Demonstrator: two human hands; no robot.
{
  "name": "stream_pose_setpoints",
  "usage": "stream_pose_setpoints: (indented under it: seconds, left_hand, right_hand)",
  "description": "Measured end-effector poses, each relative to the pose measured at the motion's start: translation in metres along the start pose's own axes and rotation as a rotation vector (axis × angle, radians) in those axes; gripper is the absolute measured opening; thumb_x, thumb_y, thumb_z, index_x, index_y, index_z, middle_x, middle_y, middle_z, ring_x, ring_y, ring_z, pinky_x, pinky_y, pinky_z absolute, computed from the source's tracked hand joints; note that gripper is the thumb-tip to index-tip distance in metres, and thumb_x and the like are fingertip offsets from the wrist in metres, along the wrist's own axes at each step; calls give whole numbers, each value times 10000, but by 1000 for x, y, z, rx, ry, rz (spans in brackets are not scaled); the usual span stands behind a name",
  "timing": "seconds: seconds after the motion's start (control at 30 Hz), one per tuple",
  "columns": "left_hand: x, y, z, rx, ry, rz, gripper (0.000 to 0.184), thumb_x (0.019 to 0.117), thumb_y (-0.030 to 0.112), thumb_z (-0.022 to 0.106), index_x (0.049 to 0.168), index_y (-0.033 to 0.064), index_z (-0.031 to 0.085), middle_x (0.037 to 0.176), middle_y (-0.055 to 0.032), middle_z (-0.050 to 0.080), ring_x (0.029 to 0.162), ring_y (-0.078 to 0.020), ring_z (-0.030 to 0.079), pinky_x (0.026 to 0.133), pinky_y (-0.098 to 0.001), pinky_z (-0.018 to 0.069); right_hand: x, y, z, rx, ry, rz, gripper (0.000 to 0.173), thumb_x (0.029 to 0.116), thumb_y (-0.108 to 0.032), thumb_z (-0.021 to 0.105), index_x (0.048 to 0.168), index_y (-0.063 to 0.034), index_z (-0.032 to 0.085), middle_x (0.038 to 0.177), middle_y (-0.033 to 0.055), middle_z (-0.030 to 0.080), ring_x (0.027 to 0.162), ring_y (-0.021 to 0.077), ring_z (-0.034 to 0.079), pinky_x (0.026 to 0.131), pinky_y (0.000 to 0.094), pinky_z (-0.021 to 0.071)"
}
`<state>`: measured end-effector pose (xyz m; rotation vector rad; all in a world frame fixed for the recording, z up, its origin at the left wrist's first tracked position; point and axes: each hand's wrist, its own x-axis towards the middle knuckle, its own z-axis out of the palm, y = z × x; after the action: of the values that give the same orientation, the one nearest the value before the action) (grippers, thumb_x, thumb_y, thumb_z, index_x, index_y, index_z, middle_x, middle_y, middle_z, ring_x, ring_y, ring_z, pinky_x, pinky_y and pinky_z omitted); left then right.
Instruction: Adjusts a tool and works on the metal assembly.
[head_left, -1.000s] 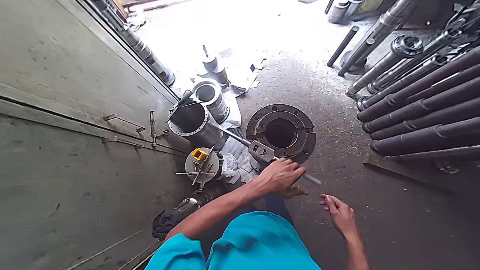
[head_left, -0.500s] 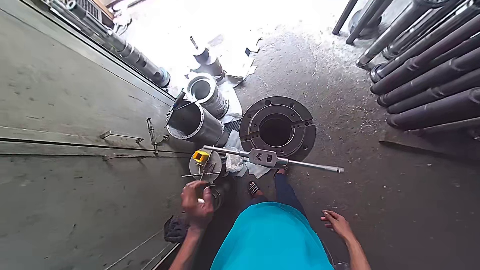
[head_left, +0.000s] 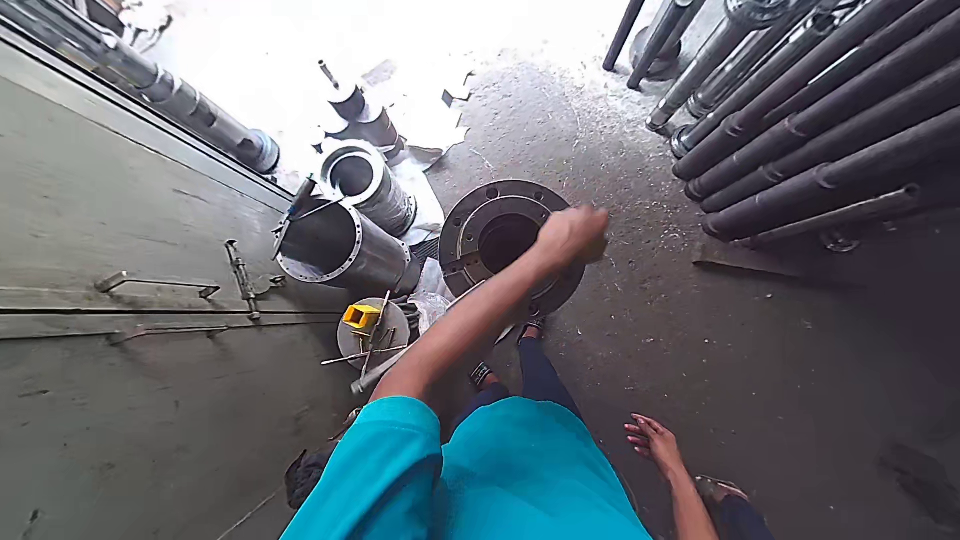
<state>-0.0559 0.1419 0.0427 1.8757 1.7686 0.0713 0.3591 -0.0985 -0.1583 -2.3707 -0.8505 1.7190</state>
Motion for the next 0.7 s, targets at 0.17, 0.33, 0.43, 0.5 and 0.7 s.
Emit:
stream_pose_setpoints:
  seconds: [0.17, 0.33, 0.43, 0.5, 0.7]
  left_hand:
    - [-115, 59, 62, -3, -309, 284, 510, 952, 502, 656, 1376, 230, 583, 1038, -129, 716, 939, -364, 698, 735, -614, 548]
    - [-285, -25, 110, -13, 168, 509, 316, 989, 415, 617, 1147, 155, 701, 939, -68, 715, 858, -257, 702, 740, -451, 574]
    - [-340, -107, 103, 89, 650, 78, 233, 974, 255, 627, 907, 69, 749, 824, -97, 736, 769, -245, 733, 674, -420, 608]
    - [-355, -146, 86, 114, 801, -260, 307, 985, 274, 576, 997, 23, 752, 921, -149, 745, 854, -295, 734, 763, -485, 605]
    - [-301, -144, 55, -423, 912, -685, 458, 1059, 336, 494, 1415, 50, 527, 1260, -148, 673, 1058, -255, 690, 889, -480, 572]
  right_hand:
    - [-5, 34, 15, 20, -14, 28, 348, 1119, -242, 440, 1357, -52, 609, 1043, 153, 747, 715, 183, 695, 580, 312, 530]
    - [0, 61, 42, -65, -117, 50, 336, 1113, -226, 458, 1325, -20, 617, 1051, 170, 731, 753, 190, 691, 631, 338, 544]
    - [0, 68, 47, -62, -158, 3, 317, 1107, -174, 468, 1308, 22, 613, 1061, 187, 711, 795, 189, 698, 694, 349, 571]
    - [4, 64, 46, -75, -154, 5, 320, 1108, -192, 469, 1310, 4, 620, 1049, 181, 720, 784, 201, 703, 679, 356, 570]
    - [4, 40, 28, -46, -99, 10, 327, 1113, -239, 465, 1315, -36, 622, 1012, 153, 736, 721, 191, 696, 599, 332, 550]
